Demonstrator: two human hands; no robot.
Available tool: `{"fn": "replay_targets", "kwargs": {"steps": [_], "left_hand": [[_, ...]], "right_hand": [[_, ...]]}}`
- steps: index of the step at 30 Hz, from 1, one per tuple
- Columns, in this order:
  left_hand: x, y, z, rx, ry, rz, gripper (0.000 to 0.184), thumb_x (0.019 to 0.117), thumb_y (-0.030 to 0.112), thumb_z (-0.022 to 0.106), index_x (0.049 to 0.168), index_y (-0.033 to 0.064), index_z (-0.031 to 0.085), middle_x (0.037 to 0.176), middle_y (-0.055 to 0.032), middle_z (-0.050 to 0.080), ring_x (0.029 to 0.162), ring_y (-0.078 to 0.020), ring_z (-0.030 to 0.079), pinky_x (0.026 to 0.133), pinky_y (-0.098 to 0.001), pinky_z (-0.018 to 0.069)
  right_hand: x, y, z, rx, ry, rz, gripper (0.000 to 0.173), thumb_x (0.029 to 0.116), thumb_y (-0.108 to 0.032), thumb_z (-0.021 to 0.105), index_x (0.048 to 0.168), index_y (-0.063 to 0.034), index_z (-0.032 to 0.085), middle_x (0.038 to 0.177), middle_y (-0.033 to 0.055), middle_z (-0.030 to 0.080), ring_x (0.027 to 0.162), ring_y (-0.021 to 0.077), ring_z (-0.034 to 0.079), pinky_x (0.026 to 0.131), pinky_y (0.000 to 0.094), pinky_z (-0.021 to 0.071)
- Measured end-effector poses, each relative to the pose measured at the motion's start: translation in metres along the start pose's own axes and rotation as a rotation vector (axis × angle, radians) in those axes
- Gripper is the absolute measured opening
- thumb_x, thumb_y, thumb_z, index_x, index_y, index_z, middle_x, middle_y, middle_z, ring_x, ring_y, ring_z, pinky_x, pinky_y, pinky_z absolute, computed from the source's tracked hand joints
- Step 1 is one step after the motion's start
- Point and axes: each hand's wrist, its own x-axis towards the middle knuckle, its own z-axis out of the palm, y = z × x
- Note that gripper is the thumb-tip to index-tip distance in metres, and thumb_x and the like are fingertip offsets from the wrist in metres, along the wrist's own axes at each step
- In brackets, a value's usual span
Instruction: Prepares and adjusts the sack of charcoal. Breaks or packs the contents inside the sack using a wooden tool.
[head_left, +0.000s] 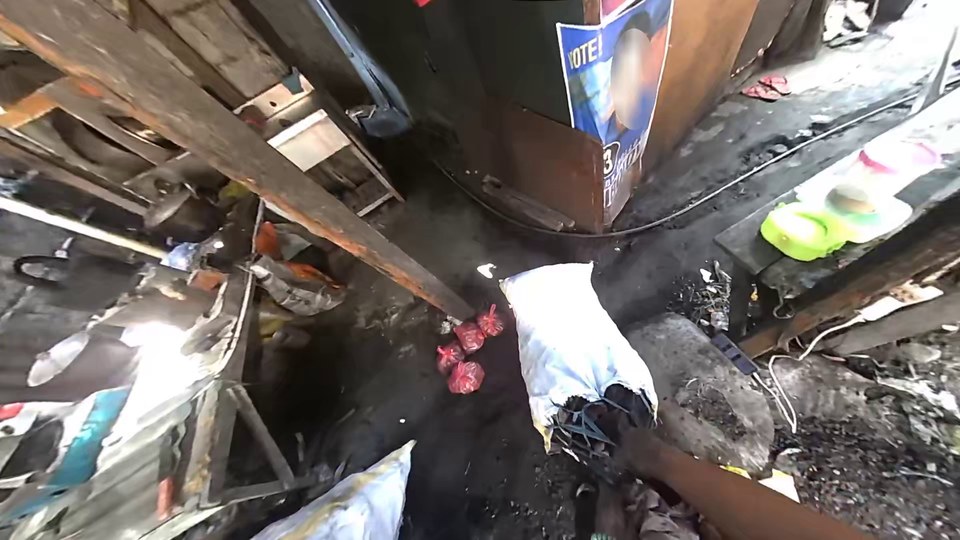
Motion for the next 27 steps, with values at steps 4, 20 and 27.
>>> {"fn": "replay_targets", "kwargs": {"steps": [4,20,27], "left_hand": [[0.031,-0.025,-0.038,0.081,-0.014,-0.062,0.030,0.1056,0.007,0.044,0.133,-0.0039,0.048,0.107,-0.0207,0.059,0.087,-0.0267,0.059,0.075,-0.0436,0.0531],[0.040,-0.087,-0.094,0.367,0.058,-0.157,0.026,0.0994,-0.003,0.048,0.124,0.0011,0.044,0.078,-0.0078,0.047,0.057,-0.0171,0.050,0.054,-0.0329,0.0519],[0.029,-0.137,-0.081,0.339,0.116,-0.130,0.024,0.0960,-0.007,0.046,0.116,0.0053,0.044,0.073,-0.0041,0.041,0.051,-0.0144,0.042,0.049,-0.0306,0.0497]], "right_hand": [[0.007,-0.017,0.022,-0.012,0.058,-0.011,0.042,0.1066,-0.016,0.051,0.139,0.0109,0.053,0.148,0.0370,0.045,0.141,0.0550,0.039,0.115,0.0691,0.0305],[0.045,-0.028,0.145,0.565,0.187,0.141,0.047,0.1097,-0.021,0.042,0.145,0.0094,0.048,0.149,0.0316,0.048,0.142,0.0474,0.042,0.117,0.0606,0.0331],[0.040,-0.001,0.189,0.511,0.285,0.027,0.042,0.1094,-0.012,0.040,0.146,0.0083,0.047,0.149,0.0312,0.047,0.143,0.0468,0.041,0.119,0.0573,0.0309]]}}
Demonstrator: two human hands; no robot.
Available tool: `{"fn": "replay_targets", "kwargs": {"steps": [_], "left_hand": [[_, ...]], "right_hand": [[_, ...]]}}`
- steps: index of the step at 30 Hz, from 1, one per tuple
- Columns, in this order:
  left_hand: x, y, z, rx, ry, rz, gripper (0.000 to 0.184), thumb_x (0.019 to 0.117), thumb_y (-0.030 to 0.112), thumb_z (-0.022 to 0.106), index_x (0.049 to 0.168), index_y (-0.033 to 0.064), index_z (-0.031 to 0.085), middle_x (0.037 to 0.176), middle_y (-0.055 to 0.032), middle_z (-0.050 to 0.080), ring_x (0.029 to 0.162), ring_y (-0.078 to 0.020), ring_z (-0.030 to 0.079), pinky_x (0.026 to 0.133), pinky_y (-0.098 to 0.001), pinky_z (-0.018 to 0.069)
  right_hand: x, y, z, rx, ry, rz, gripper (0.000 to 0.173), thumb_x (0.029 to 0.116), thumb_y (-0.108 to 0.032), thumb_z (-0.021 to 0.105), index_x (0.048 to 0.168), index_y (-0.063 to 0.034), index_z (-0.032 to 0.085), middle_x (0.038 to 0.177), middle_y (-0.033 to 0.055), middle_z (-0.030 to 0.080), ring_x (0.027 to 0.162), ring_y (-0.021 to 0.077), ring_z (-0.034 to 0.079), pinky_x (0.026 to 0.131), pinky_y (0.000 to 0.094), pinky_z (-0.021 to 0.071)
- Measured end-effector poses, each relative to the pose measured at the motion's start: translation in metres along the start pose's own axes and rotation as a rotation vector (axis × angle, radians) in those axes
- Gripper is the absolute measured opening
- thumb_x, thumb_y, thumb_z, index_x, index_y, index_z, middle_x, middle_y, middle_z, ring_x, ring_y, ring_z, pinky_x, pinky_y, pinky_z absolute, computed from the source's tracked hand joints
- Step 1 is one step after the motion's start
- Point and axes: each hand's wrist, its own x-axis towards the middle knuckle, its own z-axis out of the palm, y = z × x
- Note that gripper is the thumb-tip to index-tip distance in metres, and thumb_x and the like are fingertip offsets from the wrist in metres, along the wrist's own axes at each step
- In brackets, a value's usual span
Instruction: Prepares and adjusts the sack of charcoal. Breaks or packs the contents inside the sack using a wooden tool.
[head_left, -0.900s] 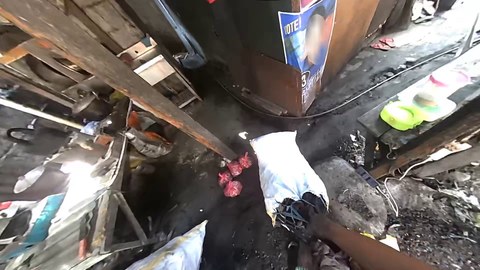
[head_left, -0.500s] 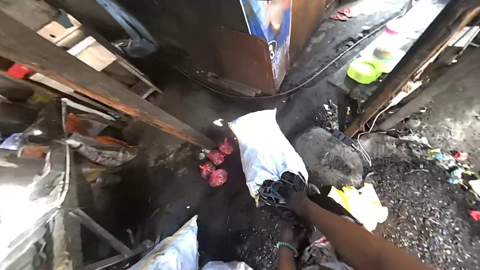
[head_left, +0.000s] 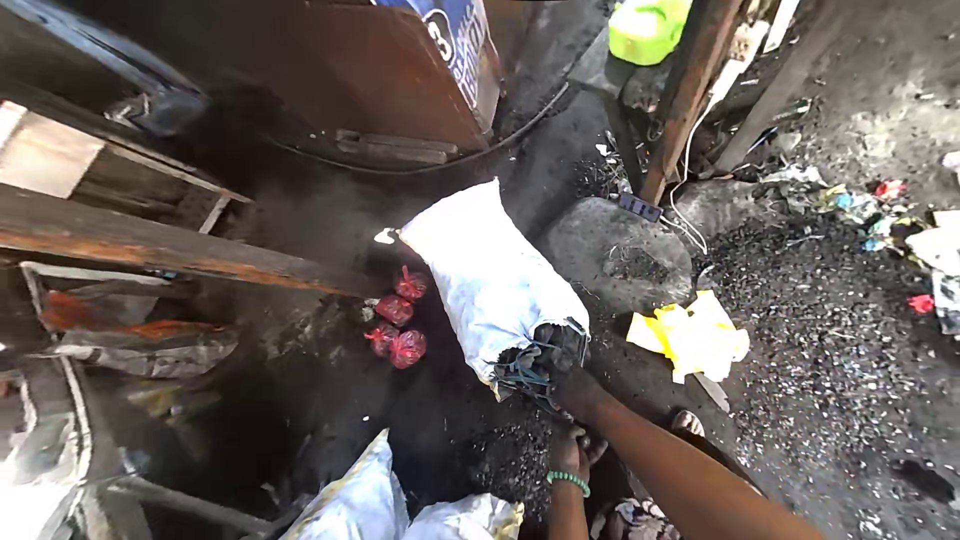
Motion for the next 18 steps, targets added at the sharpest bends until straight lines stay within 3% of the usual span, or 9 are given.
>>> {"fn": "replay_targets", "kwargs": {"steps": [3,8,10,13,14,16,18], "left_hand": [[-0.015,-0.025,0.011,-0.001,0.023,0.046,0.022,0.0953,-0.007,0.047,0.112,0.0066,0.044,0.071,-0.0040,0.042,0.050,-0.0138,0.043,0.047,-0.0291,0.0472],[-0.044,-0.086,0.035,0.019,0.008,0.070,0.024,0.0935,-0.012,0.046,0.112,0.0035,0.045,0.072,-0.0044,0.045,0.049,-0.0111,0.043,0.044,-0.0243,0.0453],[-0.046,-0.118,0.040,0.043,-0.031,0.073,0.026,0.0908,-0.015,0.047,0.111,0.0015,0.047,0.072,-0.0048,0.047,0.049,-0.0106,0.043,0.045,-0.0240,0.0421],[-0.047,-0.152,0.050,0.095,-0.049,0.020,0.028,0.0896,-0.015,0.046,0.113,0.0012,0.044,0.070,-0.0044,0.046,0.049,-0.0113,0.044,0.044,-0.0252,0.0425],[-0.037,-0.163,0.052,0.104,-0.035,0.013,0.026,0.0914,-0.012,0.046,0.113,0.0012,0.045,0.072,-0.0044,0.048,0.052,-0.0108,0.047,0.047,-0.0249,0.0440],[0.000,-0.182,0.056,0.132,-0.032,0.026,0.019,0.1007,-0.002,0.044,0.119,-0.0017,0.050,0.086,-0.0067,0.054,0.067,-0.0111,0.052,0.061,-0.0255,0.0487],[0.029,-0.192,0.066,0.117,-0.030,0.004,0.026,0.1033,-0.001,0.043,0.128,-0.0053,0.050,0.102,-0.0121,0.057,0.083,-0.0149,0.055,0.075,-0.0292,0.0506]], "right_hand": [[-0.019,0.017,0.013,0.157,0.058,0.057,0.049,0.1091,-0.020,0.043,0.152,0.0032,0.040,0.152,0.0299,0.044,0.144,0.0450,0.041,0.117,0.0574,0.0350],[-0.068,0.069,0.043,0.237,0.030,0.082,0.049,0.1078,-0.020,0.045,0.152,0.0031,0.042,0.154,0.0288,0.043,0.146,0.0433,0.038,0.120,0.0573,0.0304],[-0.076,0.100,0.067,0.211,0.002,0.075,0.050,0.1073,-0.019,0.046,0.151,0.0042,0.042,0.151,0.0310,0.046,0.144,0.0467,0.041,0.118,0.0599,0.0321],[-0.084,0.145,0.111,0.294,0.023,0.099,0.052,0.1061,-0.025,0.050,0.149,0.0028,0.046,0.151,0.0286,0.047,0.144,0.0444,0.041,0.120,0.0579,0.0311],[-0.082,0.157,0.125,0.309,0.015,0.112,0.052,0.1057,-0.026,0.051,0.148,0.0036,0.047,0.151,0.0289,0.047,0.144,0.0447,0.042,0.120,0.0577,0.0306],[-0.078,0.174,0.130,0.302,-0.037,0.130,0.049,0.1076,-0.024,0.049,0.149,0.0032,0.048,0.153,0.0286,0.046,0.146,0.0459,0.038,0.122,0.0584,0.0261],[-0.065,0.193,0.139,0.325,-0.050,0.156,0.046,0.1078,-0.022,0.047,0.146,0.0016,0.052,0.154,0.0260,0.047,0.146,0.0462,0.038,0.122,0.0590,0.0252]]}}
